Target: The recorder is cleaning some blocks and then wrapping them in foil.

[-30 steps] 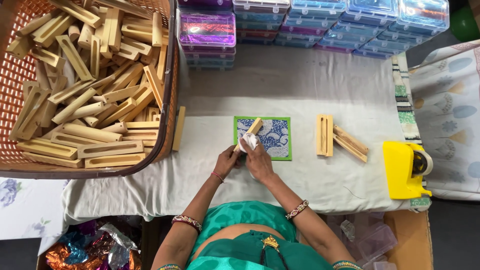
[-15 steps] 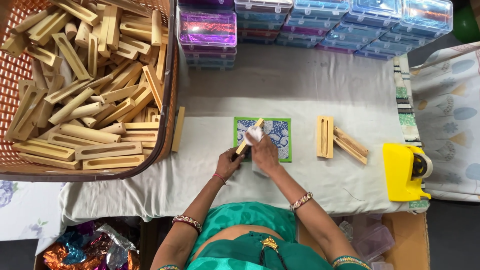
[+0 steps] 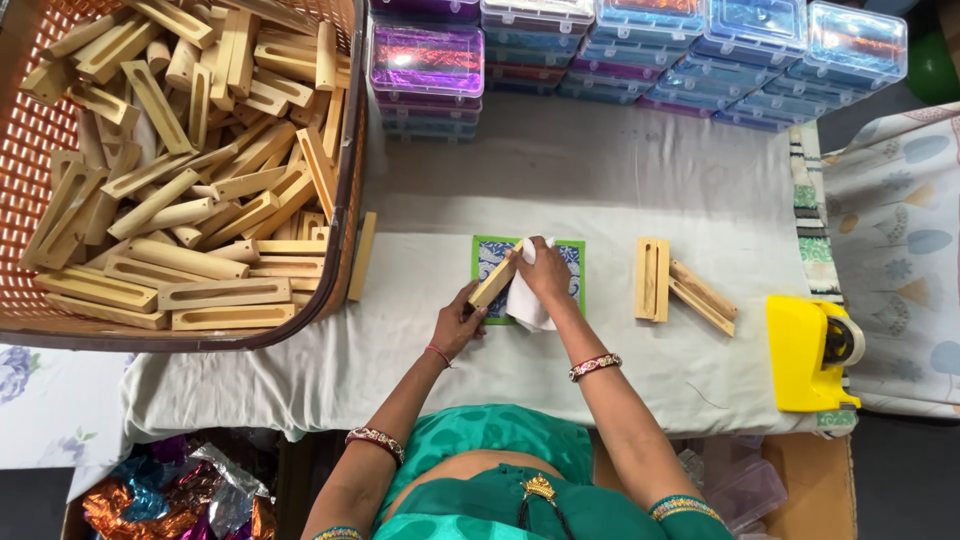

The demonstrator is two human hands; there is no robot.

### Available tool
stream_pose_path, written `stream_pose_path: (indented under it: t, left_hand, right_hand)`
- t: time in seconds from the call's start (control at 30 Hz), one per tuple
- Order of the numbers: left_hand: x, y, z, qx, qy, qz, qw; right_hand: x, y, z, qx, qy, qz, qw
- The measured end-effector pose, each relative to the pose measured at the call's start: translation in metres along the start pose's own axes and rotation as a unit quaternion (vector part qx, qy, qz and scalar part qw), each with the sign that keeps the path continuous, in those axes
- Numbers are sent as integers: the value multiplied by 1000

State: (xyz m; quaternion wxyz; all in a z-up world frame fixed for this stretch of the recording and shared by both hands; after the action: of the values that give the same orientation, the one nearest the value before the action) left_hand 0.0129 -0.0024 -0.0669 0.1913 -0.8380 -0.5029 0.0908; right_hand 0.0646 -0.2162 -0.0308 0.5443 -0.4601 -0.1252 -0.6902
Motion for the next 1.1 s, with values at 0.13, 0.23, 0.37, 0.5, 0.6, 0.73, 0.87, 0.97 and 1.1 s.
stream_pose_path:
  t: [0.13,0.23,0.37,0.5,0.6,0.73,0.87,0.97,1.1]
  left_hand:
    - [1,7,16,-9,-23,3,1000]
    - [2,13,32,-15,-65,16,998]
    - [5,19,41,-11,-116,49,992]
    - [5,24,49,-15,-140,86,986]
    - [5,26,54,1,-151,86,985]
    - [4,31,64,9,-164,82,983]
    - [6,25,58,-33,-132,60,989]
    - [6,18,35,-63,-91,35,993]
    - [6,0,-30,-101,-32,-27,994]
  right_hand:
    - [4,-10,6,-2,-50,-27,998]
    - [-3,-19,-2,-20,-69,-41,997]
    - [-22,-26,-28,81,-36,-128,988]
    - [-30,-50,-19,96,-69,-67,991]
    - [-30,-75,-1,71,-59,-3,996]
    - [-41,-109,13,182,-54,-11,982]
    - [-41,-132,24,239,-3,77,968]
    - [-42,-128,5,259,89,105,956]
    - [-7,-126,-1,141,326,61,933]
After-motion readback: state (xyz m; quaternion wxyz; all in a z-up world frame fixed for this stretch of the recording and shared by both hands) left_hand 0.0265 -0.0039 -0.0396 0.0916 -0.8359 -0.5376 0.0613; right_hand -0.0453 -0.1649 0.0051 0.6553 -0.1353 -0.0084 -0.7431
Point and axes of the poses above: each hand's wrist, its own y-axis towards the middle knuckle, its own x-axis out of the back of the hand, z = x × y, the point moved 3 cm from there along y, towards the middle knuckle, and after that the axes turned 9 degrees about y, right-handed, at the moved point
